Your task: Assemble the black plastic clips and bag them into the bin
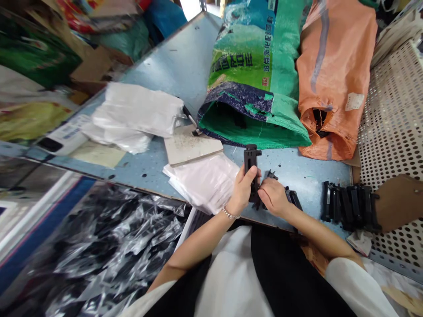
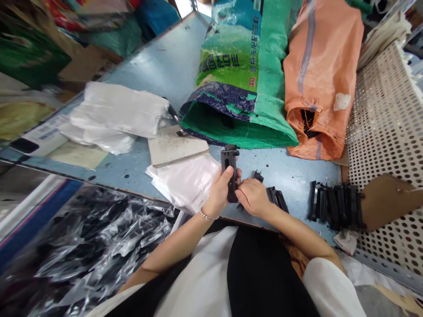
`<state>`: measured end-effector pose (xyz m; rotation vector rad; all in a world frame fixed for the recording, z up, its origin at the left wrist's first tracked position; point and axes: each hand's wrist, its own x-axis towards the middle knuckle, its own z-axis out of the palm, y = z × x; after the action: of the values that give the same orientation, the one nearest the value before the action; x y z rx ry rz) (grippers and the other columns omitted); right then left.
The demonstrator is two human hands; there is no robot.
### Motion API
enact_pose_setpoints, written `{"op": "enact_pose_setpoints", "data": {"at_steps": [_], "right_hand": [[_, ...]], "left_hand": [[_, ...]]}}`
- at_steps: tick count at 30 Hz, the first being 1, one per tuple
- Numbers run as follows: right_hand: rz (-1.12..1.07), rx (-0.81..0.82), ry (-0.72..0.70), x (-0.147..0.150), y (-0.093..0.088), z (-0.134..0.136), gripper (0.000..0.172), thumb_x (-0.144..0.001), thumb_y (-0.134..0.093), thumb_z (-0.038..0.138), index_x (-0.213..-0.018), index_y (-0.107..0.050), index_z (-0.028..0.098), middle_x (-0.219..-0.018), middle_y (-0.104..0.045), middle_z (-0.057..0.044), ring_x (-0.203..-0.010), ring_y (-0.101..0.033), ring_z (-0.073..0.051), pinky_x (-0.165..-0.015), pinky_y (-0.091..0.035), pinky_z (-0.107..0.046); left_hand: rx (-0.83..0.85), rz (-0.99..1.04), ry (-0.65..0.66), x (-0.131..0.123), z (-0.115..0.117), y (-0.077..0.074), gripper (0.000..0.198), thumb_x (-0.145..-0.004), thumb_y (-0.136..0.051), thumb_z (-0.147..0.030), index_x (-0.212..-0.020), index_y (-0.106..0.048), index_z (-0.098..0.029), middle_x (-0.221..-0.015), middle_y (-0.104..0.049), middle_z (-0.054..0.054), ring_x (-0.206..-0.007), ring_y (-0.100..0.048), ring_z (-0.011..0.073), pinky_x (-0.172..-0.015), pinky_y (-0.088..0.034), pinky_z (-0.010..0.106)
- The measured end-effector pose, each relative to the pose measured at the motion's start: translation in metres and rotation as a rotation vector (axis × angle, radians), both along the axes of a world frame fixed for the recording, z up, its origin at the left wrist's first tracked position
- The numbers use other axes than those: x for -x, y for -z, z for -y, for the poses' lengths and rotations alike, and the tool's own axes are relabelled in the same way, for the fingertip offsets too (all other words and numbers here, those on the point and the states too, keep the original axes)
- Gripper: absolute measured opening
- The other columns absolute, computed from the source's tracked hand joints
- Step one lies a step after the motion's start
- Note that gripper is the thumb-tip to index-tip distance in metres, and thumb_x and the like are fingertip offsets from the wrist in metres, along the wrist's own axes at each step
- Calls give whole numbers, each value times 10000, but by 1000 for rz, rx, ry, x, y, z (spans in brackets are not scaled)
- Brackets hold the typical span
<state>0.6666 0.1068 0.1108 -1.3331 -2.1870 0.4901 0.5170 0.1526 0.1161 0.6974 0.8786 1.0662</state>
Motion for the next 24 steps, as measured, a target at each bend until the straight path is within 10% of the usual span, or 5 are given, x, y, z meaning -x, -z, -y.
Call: {"op": "enact_pose_setpoints", "data": {"at_steps": [4,9,15,19,24], "right_hand": [[-87,481,17,-11,-2,-33,438,-1069,-352,490,-781,-547,223,-706,-600,6,-655,-550,-160,-640,-406,-284],[39,283,281,6,4,-157,286,-1048,-422,382,-1088,-630,190,-1092,-707,-102,-1021,-650,-234,-891,-475,-331],[149,390,481,51,10,-265,391,-1051,-438,398,-1258,-592,105,-1258,-675,-225,-1243,-608,-336,-1032,-464,-427],[75,404,399,37,9,-239,475,-1089,-249,467,-1086,-628,181,-912,-720,-105,-911,-708,-254,-847,-543,-372],[-74,356,122,9,6,-105,545,-1066,-199,599,-870,-555,234,-623,-591,-8,-574,-605,-186,-579,-532,-321]], "left_hand": [[-128,-260,-63,9,2,36,612,-834,-742,-539,-1303,-502,-228,-1034,-655,45,-726,-623,133,-681,-542,275],[-314,-565,60,2,15,85,387,-969,-559,-397,-1295,-532,-191,-1211,-653,129,-1100,-667,251,-1012,-543,464],[-581,-836,61,-15,30,106,430,-1009,-401,-213,-1416,-516,-137,-1446,-537,193,-1398,-498,292,-1200,-404,552],[-445,-625,32,3,7,101,431,-982,-490,-288,-1396,-531,-175,-1388,-582,173,-1324,-570,277,-1159,-449,523],[-43,51,-153,19,-31,57,577,-905,-614,-570,-1370,-478,-257,-1280,-646,110,-1114,-683,217,-989,-554,416]]}}
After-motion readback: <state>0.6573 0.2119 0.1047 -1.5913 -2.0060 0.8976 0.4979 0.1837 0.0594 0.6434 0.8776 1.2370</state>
